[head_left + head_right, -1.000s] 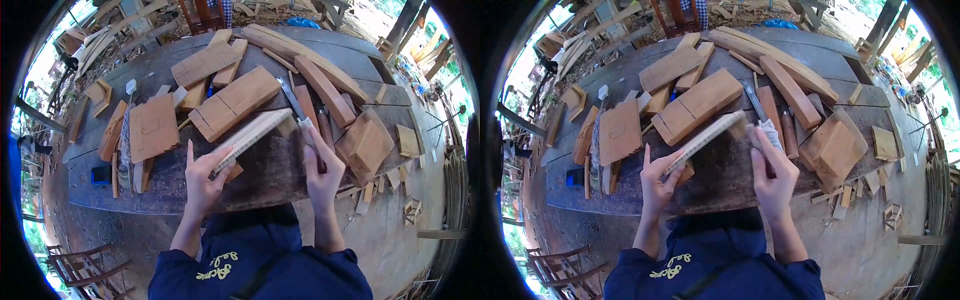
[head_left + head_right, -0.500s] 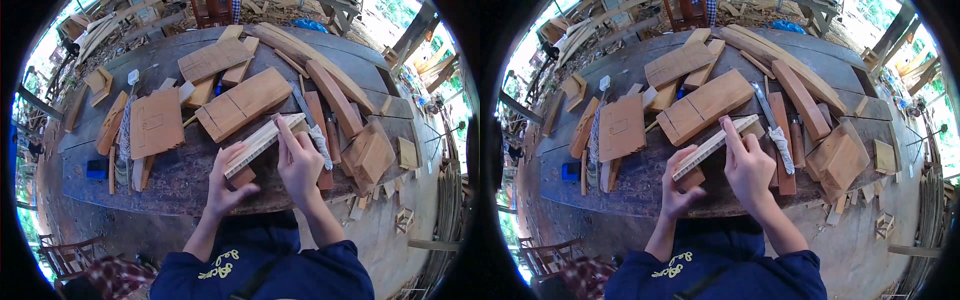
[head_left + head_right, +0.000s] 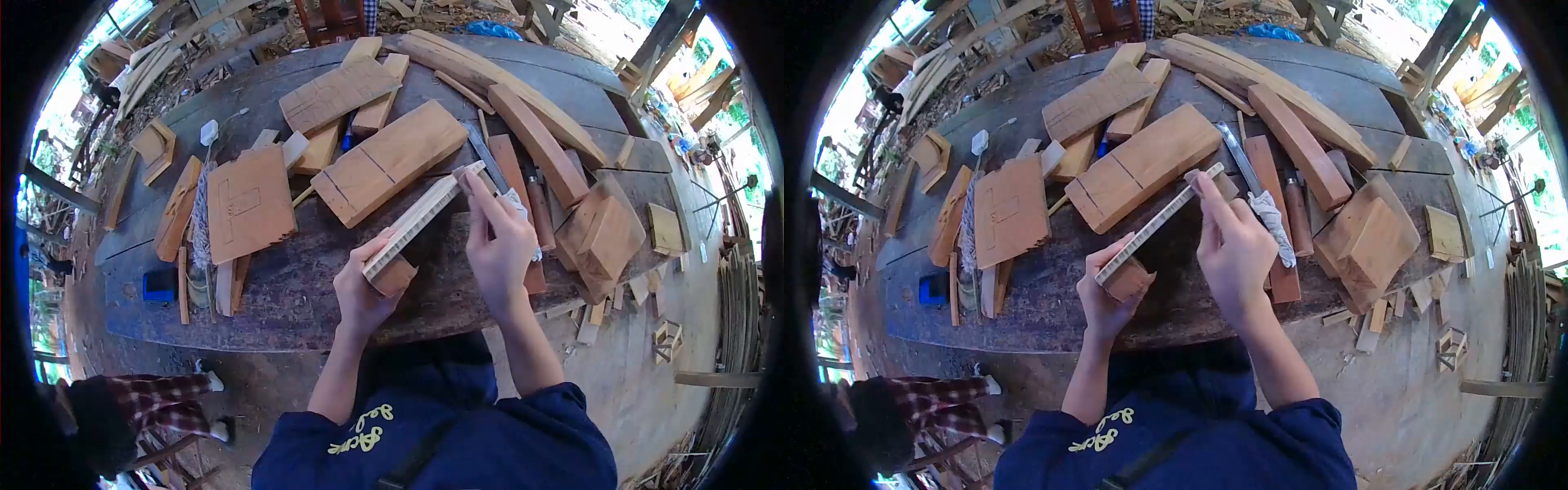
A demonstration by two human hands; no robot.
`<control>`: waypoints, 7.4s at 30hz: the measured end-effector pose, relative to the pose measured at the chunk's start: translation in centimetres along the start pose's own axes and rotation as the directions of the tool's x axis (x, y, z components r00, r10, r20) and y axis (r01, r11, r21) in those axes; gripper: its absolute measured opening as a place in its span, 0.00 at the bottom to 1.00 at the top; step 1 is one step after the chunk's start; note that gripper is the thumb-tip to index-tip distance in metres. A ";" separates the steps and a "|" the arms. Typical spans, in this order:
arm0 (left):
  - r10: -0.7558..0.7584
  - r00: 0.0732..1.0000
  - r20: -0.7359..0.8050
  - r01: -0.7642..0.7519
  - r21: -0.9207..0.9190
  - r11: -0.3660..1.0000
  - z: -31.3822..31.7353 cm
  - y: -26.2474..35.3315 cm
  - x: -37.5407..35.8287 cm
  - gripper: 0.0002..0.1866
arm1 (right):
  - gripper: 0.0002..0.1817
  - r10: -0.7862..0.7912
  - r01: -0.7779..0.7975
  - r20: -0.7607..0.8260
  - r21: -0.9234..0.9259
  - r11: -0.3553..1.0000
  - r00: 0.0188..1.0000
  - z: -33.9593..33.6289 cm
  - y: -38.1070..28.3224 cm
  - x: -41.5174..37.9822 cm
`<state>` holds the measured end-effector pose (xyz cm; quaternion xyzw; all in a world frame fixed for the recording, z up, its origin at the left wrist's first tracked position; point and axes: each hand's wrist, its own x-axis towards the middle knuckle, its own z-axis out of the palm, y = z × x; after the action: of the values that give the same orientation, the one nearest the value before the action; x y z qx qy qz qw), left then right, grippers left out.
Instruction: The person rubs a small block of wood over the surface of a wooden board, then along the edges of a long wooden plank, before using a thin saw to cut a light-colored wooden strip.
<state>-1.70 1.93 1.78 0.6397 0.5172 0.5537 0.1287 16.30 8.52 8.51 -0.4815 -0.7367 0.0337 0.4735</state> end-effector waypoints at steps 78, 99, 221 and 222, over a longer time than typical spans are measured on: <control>-0.334 0.936 0.115 0.350 -0.181 0.919 -3.2 3.2 8.0 0.32 | 0.22 -0.097 0.086 0.398 0.047 0.995 0.912 -7.5 2.9 -4.7; -0.144 0.878 0.456 -0.014 0.326 0.945 -0.5 9.1 13.9 0.27 | 0.31 -0.378 0.442 0.598 0.043 0.896 0.707 -2.5 4.4 -3.5; 0.123 0.799 0.589 -0.365 0.312 0.877 -2.8 0.3 -4.0 0.38 | 0.16 0.173 -0.174 0.051 0.011 0.985 0.984 -4.9 3.2 -4.6; 0.124 0.799 0.589 -0.366 0.311 0.877 -2.6 0.2 -4.0 0.38 | 0.16 0.173 -0.174 0.050 0.010 0.985 0.984 -4.7 3.3 -4.6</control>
<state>-3.22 -2.46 0.54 0.8469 0.4726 0.2362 0.0607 22.37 5.00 6.36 -0.5395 -0.7031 0.0919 0.4541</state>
